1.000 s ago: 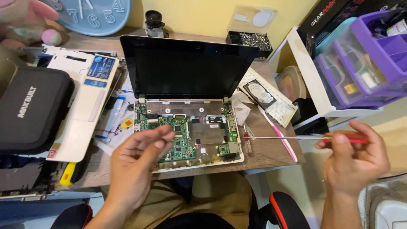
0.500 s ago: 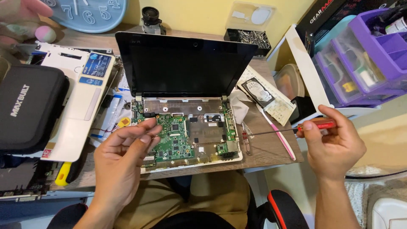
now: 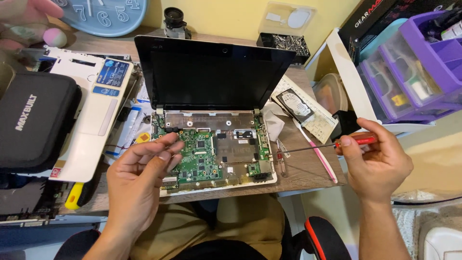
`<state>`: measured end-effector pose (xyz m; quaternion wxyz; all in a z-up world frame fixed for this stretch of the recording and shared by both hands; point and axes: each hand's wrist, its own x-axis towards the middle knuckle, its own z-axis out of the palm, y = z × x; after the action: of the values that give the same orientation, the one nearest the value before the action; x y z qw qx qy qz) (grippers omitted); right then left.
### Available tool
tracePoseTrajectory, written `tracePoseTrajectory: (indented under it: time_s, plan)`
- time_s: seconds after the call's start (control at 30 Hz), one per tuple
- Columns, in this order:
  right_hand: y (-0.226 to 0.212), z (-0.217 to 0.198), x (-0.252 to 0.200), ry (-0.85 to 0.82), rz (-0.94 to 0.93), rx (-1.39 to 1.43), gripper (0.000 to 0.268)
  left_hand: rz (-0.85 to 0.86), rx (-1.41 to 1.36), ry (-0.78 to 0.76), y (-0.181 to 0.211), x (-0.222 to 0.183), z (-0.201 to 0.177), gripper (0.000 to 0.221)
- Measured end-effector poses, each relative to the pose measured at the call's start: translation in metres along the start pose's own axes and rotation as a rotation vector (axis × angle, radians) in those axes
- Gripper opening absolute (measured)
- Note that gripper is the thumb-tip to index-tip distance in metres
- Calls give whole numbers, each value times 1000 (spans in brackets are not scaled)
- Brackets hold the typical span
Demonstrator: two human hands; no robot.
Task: Installing a hard drive into a laptop after removing internal components using a screwdriver.
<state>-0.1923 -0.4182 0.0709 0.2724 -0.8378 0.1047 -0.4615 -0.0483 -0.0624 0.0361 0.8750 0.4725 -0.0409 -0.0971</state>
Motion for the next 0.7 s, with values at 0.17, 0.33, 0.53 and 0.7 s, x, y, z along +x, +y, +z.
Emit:
tracePoseTrajectory:
  time_s: [0.17,0.33,0.53,0.7]
  plan:
    - [3,-2,0,-11,-16,-37,37,6,0,-1,0,1,-2,13]
    - [-3,-1,1,-27,-40,-66,37,7,-1,3,0,1,-2,14]
    - [-14,-1,7,-82,-59,-43,38,215,581,-135,-9,-15,12,21]
    - [-39,2,19,-215,-85,30,31,677,1040,-740,-65,-31,49,42]
